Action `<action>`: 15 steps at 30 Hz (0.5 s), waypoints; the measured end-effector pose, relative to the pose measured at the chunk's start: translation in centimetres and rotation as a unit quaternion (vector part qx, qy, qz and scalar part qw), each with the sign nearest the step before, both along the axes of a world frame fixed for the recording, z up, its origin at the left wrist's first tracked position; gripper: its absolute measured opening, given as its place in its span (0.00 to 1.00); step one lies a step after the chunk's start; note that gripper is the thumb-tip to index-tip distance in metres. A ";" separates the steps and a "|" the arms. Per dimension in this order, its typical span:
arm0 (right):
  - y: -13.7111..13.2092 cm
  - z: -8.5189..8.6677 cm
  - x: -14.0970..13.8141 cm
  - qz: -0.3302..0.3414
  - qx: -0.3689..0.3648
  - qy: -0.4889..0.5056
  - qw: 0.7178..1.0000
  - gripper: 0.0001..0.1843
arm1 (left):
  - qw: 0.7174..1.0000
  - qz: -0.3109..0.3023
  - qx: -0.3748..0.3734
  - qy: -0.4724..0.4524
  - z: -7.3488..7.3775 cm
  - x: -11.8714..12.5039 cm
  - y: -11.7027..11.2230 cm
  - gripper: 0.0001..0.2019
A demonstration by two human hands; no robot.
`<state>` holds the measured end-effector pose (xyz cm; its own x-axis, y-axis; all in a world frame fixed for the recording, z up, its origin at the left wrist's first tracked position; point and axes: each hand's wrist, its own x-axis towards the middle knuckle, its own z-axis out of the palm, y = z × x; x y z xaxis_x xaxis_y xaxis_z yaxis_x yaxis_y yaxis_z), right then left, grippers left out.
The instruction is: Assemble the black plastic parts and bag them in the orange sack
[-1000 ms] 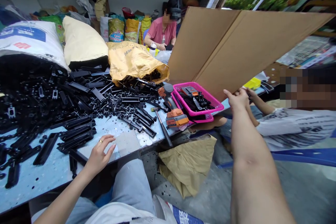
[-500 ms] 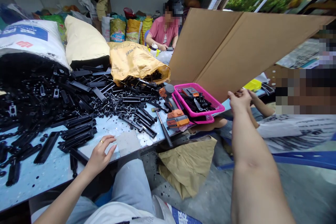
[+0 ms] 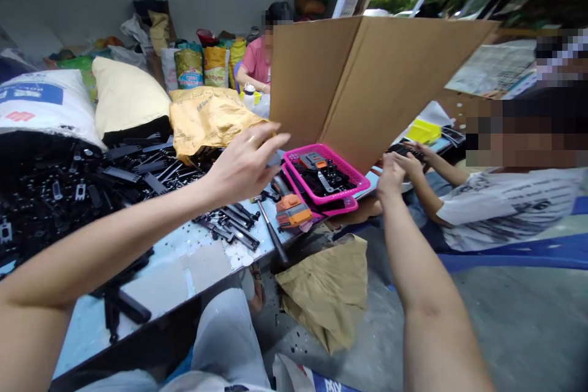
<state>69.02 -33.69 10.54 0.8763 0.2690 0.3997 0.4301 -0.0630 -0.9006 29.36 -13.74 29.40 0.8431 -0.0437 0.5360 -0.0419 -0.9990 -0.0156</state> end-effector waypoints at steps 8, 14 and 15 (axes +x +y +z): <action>-1.3 -1.2 -0.5 0.061 0.075 -0.012 0.995 0.32 | 0.976 -0.019 0.178 -0.123 9.0 25.4 -6.2 0.38; -1.4 -1.7 6.6 0.101 0.043 0.012 0.994 0.26 | 0.974 -0.066 0.217 -0.012 9.5 32.4 -4.6 0.38; -0.9 -1.9 8.3 0.088 0.023 0.003 0.996 0.23 | 0.965 -0.066 0.255 0.009 9.4 32.7 -4.5 0.38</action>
<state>77.35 -34.56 8.67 0.8198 0.4004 0.4094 0.4245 0.0549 -0.9037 62.04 -18.27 38.78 0.8217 -0.4042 0.4018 -0.1724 -0.8482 -0.5009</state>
